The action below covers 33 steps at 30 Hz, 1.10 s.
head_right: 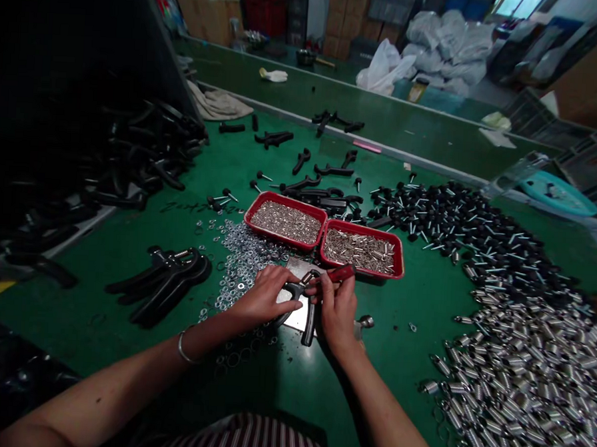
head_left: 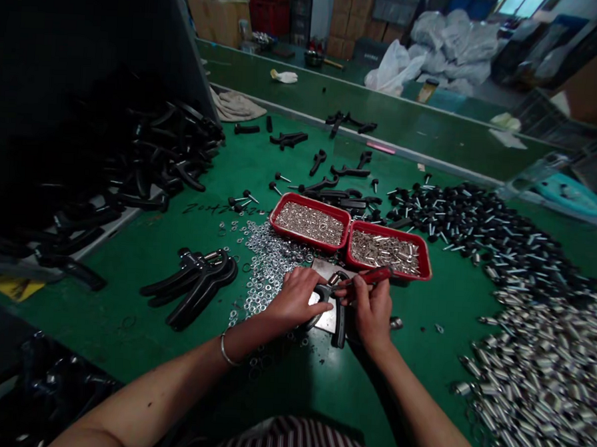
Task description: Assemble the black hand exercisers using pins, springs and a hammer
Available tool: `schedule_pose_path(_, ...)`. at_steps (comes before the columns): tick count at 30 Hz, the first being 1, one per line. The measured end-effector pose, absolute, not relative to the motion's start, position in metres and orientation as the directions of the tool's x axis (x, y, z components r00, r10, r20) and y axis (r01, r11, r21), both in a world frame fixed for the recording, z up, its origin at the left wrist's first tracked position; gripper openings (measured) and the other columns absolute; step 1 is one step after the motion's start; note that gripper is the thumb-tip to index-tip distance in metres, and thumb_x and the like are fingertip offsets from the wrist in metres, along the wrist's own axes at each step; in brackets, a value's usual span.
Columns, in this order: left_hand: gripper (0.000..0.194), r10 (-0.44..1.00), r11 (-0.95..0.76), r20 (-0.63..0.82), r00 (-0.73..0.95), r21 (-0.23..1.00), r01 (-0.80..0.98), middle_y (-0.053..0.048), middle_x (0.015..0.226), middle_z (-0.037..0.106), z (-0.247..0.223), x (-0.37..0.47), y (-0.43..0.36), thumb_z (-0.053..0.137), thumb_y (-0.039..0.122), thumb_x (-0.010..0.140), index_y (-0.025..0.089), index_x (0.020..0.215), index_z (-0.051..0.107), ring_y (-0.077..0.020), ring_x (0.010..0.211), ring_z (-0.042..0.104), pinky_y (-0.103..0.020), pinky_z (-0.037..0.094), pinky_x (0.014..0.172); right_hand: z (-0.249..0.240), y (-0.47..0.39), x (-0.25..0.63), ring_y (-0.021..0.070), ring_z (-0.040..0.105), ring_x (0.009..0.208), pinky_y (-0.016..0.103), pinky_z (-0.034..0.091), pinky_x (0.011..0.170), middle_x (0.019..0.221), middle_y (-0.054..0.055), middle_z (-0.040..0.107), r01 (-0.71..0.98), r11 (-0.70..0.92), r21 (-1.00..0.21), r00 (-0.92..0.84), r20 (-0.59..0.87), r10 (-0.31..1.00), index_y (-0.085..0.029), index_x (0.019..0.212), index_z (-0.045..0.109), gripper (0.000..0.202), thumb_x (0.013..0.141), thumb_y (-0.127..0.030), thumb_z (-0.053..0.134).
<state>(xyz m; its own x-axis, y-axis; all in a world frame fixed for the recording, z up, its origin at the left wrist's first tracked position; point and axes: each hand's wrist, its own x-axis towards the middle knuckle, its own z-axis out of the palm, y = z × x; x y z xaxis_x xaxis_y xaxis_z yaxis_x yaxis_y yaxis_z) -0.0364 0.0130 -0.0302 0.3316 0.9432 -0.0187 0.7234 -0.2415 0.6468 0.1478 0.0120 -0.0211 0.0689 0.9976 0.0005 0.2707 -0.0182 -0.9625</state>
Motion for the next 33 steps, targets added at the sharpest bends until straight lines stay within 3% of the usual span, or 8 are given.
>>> schedule_pose_path(3,0.038,0.941,-0.25,-0.013,0.337,0.645,0.722,-0.006,0.114,0.057,-0.03,-0.037,0.013,0.071,0.044,0.081,0.023,0.11,0.056,-0.0283,0.112,0.047,-0.043,0.036,0.097,-0.017,0.016,0.146,0.0273,0.072,0.073,0.036,0.054,0.064,0.083,0.008,0.072,0.469,0.013,-0.883,0.041,0.037,0.998,-0.025,0.101,0.044,0.03,0.091,-0.051,0.054)
schedule_pose_path(5,0.04,0.941,-0.251,-0.012,0.338,0.644,0.722,-0.006,0.115,0.057,-0.03,-0.036,0.012,0.07,0.045,0.082,0.024,0.111,0.056,-0.0287,0.113,0.047,-0.043,0.036,0.097,-0.011,0.023,0.144,0.0272,0.07,0.068,0.035,0.052,0.061,0.077,0.006,0.071,0.5,0.024,-0.866,-0.019,0.017,1.0,-0.025,0.1,0.046,0.033,0.087,-0.052,0.059)
schedule_pose_path(8,0.038,0.946,-0.243,-0.009,0.325,0.644,0.725,-0.006,0.116,0.058,-0.029,-0.036,0.012,0.07,0.044,0.082,0.024,0.112,0.056,-0.0288,0.113,0.047,-0.043,0.036,0.097,0.002,0.037,0.141,0.0194,0.061,0.045,0.03,0.047,0.045,0.064,0.0,0.066,0.305,-0.072,-0.95,-0.243,-0.15,0.958,-0.025,0.097,0.047,0.034,0.089,-0.057,0.051)
schedule_pose_path(10,0.036,0.949,-0.238,-0.004,0.315,0.647,0.724,-0.005,0.114,0.058,-0.029,-0.036,0.011,0.071,0.042,0.082,0.024,0.11,0.057,-0.0283,0.112,0.048,-0.042,0.036,0.096,0.009,0.042,0.143,0.0156,0.056,0.039,0.027,0.046,0.04,0.062,-0.002,0.065,0.13,-0.149,-0.98,-0.334,-0.185,0.924,-0.025,0.096,0.046,0.035,0.093,-0.06,0.042)
schedule_pose_path(14,0.039,0.949,-0.239,0.002,0.316,0.66,0.713,-0.005,0.113,0.058,-0.029,-0.037,0.012,0.073,0.043,0.08,0.023,0.108,0.057,-0.0282,0.112,0.047,-0.042,0.035,0.097,0.006,0.038,0.158,0.0164,0.069,0.059,0.029,0.057,0.054,0.08,-0.001,0.071,-0.095,-0.064,-0.993,-0.13,-0.051,0.99,-0.027,0.101,0.042,0.031,0.09,-0.051,0.058)
schedule_pose_path(27,0.039,0.951,-0.229,-0.01,0.31,0.651,0.724,-0.005,0.111,0.057,-0.031,-0.037,0.014,0.074,0.045,0.078,0.023,0.106,0.057,-0.0277,0.111,0.048,-0.041,0.036,0.097,-0.022,0.019,0.153,0.0206,0.073,0.068,0.032,0.056,0.061,0.088,0.003,0.074,0.091,-0.04,-0.995,-0.014,-0.042,0.999,-0.027,0.102,0.041,0.029,0.092,-0.051,0.054)
schedule_pose_path(30,0.04,0.95,-0.229,-0.017,0.313,0.646,0.728,-0.005,0.112,0.057,-0.03,-0.038,0.014,0.073,0.046,0.079,0.023,0.107,0.057,-0.0281,0.112,0.047,-0.042,0.036,0.097,-0.02,0.012,0.154,0.0224,0.073,0.071,0.035,0.057,0.066,0.091,0.005,0.073,0.203,0.002,-0.979,-0.004,0.001,1.0,-0.027,0.103,0.04,0.027,0.094,-0.049,0.052)
schedule_pose_path(33,0.042,0.941,-0.241,-0.028,0.336,0.643,0.727,-0.006,0.116,0.057,-0.029,-0.039,0.014,0.073,0.047,0.079,0.024,0.11,0.057,-0.0288,0.114,0.046,-0.042,0.036,0.098,-0.016,0.007,0.153,0.0257,0.073,0.078,0.038,0.056,0.074,0.092,0.008,0.072,0.427,0.093,-0.9,-0.066,0.072,0.995,-0.025,0.105,0.045,0.025,0.094,-0.045,0.052)
